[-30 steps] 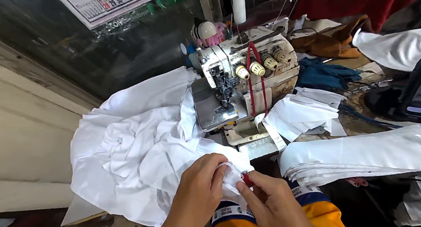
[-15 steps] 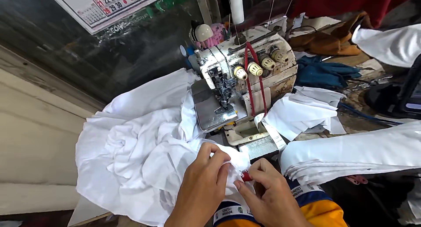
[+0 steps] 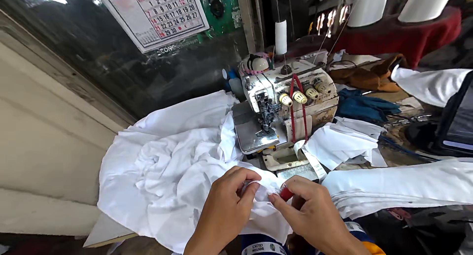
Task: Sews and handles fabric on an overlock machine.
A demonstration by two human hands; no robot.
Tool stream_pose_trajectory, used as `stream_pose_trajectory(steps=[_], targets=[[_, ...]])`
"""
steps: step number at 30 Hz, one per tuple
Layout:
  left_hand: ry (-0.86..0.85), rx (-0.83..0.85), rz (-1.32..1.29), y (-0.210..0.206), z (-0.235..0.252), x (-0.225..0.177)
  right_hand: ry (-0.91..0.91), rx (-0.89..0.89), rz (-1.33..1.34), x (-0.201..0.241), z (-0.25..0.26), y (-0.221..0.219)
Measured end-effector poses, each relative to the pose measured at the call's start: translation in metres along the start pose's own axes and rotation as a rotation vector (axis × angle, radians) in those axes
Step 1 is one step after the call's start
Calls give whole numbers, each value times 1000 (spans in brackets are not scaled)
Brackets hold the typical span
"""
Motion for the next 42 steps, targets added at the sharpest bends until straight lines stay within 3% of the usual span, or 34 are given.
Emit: stream_pose_trajectory(steps=[3,7,16,22,25,28,31,33,37,42], targets=[[8,29,-59,2,2,-2,-26,31,3,2,3,5],[-27,-50,-3,-3,6,-9,-66,31,5,4,7,12],[-84,-139,444,-11,12,-33,-129,206,49,-5,21,22],[90,83,20,-2,38,5,-152,296,123,-11,28,18],[-7,35,-81,25,69,-25,-151,209,278,3,58,32],[-82,-88,207,22,113,-40,-277,151,349,-14,92,33],[56,88,433,9,141,-15,-404,179,426,-33,96,23],[127,117,471,10,152,-7,-418,89,497,-37,96,19],[59,-157,576,-5,167,-16,-416,-159,550,-38,105,9],[-167,-174,537,5,146,-5,-463,-1,592,-32,101,9]])
Point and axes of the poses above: each hand's wrist, its own z-axis towards the middle knuckle, its own y-axis out of the back of the hand, x = y × z, the point moved 4 cm from there along z, towards the middle knuckle, and after that the axes turned 4 degrees about y, right-handed, at the moved point
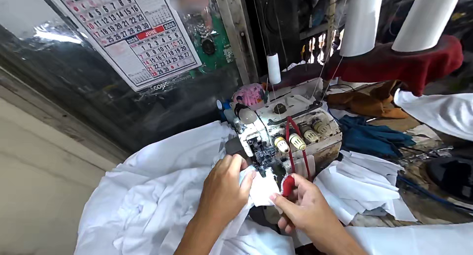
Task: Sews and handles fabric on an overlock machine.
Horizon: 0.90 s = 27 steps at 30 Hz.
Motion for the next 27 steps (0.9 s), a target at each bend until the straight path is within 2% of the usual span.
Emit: stream_pose_trajectory(steps=[3,7,9,12,14,21,24,27], targets=[[-151,12,-76,6,-10,-1,-41,18,51,-3,3,1],[-239,291,-119,21,-7,0,-30,42,10,-5,3,1],[-255,369,-114,29,2,1,53,11,-101,-4,4,6],[-312,362,-120,34,12,-4,288,-85,-315,8,4,14],[-333,341,-124,32,13,-6,375,-95,-440,23,0,16],[-296,241,-237,35,12,-7,308,234,-604,56,18,-7],[-288,261,-320,42,14,-7,328,234,-698,59,16,-8],[-286,286,-321,47,14,-15,290,284,-674,61,17,-10]])
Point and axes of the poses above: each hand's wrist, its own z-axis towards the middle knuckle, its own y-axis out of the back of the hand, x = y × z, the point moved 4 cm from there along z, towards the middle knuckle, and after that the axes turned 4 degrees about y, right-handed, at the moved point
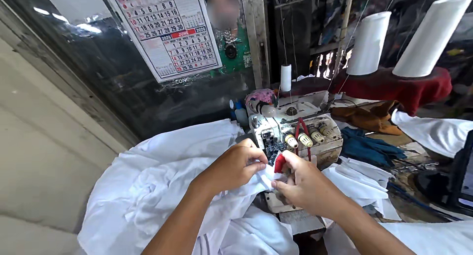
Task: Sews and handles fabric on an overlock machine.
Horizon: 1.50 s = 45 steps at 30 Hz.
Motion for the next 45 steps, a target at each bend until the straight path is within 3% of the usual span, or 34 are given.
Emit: stream_pose_trajectory(steps=[4,8,11,13,16,19,21,25,27,29,31,34,36,38,40,43,45], targets=[[-25,12,39,1,3,-12,-9,32,284,21,-4,2],[71,-171,-40,18,-9,4,-11,-30,289,6,-5,8],[175,-288,-230,3,-15,14,81,-54,388,9,-9,11],[121,-187,-154,-19,-12,21,137,-64,365,16,-10,12],[47,-44,218,-21,-3,21,103,7,254,7,-6,15],[-4,78,412,-7,4,15,41,-8,474,12,-12,21],[-60,83,341,1,4,12,-2,-41,549,8,-13,21],[-91,182,-112,6,-4,7,80,56,741,3,-17,16],[-26,333,-111,5,-6,0,116,128,751,7,-18,14],[-41,375,110,13,-5,-19,86,128,635,11,-9,13],[-81,270,316,20,0,-47,-49,66,472,9,6,6],[-145,-74,313,20,0,-64,-148,277,668,2,18,-14],[-20,-250,194,11,-30,-44,-140,395,783,-3,11,-12],[202,-217,186,-15,-79,-6,-90,494,834,-11,3,-6],[273,-147,361,-37,-121,23,-104,340,866,-15,2,-7],[267,-290,600,-16,-151,37,-174,-49,931,-6,14,-13],[247,-341,666,-4,-155,52,-152,-144,860,5,11,-14]])
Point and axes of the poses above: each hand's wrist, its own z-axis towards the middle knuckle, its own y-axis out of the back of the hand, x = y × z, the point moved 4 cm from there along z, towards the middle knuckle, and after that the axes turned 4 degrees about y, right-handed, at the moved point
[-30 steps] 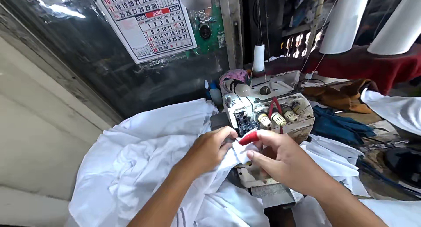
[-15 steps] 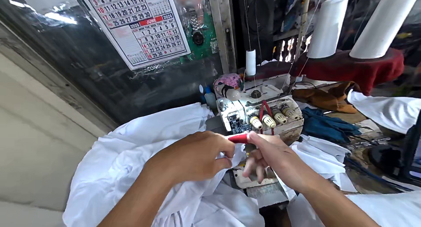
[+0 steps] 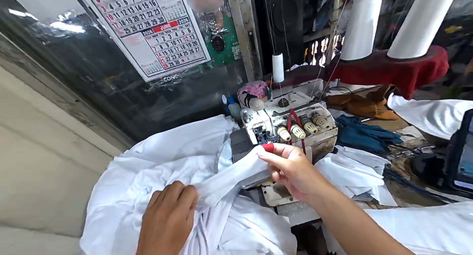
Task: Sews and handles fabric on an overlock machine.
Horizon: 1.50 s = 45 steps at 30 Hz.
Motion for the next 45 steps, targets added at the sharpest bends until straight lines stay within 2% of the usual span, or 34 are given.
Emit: stream_pose_trajectory(steps=[1,4,6,8,10,12,15,19,22,24,26,28,30,32,34,36,39,42,45], targets=[[-7,50,-29,-6,0,10,39,10,-87,2,-8,-2],[41,362,-297,0,14,28,176,49,-341,-8,-33,9],[21,296,-452,23,40,5,210,66,-355,-23,-44,22],[-68,168,-594,37,72,-43,245,69,-354,-31,-46,26],[-253,190,-582,27,100,-87,299,49,-397,-32,-43,24],[-384,249,-499,11,119,-105,353,1,-455,-33,-38,23],[-406,310,-510,8,131,-101,357,-60,-449,-35,-33,26],[-310,438,-757,1,125,-92,280,-24,-340,-35,-31,22],[-265,555,-837,-6,128,-95,327,32,-454,-34,-34,19],[-353,660,-788,3,135,-101,405,77,-559,-26,-42,13],[-473,702,-634,16,142,-109,485,104,-625,-21,-46,7],[-538,621,-377,24,144,-112,457,90,-630,-28,-43,13],[-533,503,-282,23,143,-106,405,50,-576,-37,-42,26],[-521,493,-493,14,142,-97,393,-5,-490,-38,-46,36],[-493,589,-739,3,138,-92,390,-65,-486,-37,-46,42],[-444,722,-877,-4,137,-92,397,-46,-538,-34,-39,43],[-414,890,-895,-1,141,-93,412,53,-656,-24,-22,38],[-384,951,-870,6,143,-93,478,48,-794,-15,-13,35],[-381,977,-928,8,139,-94,526,50,-780,-5,-11,27]])
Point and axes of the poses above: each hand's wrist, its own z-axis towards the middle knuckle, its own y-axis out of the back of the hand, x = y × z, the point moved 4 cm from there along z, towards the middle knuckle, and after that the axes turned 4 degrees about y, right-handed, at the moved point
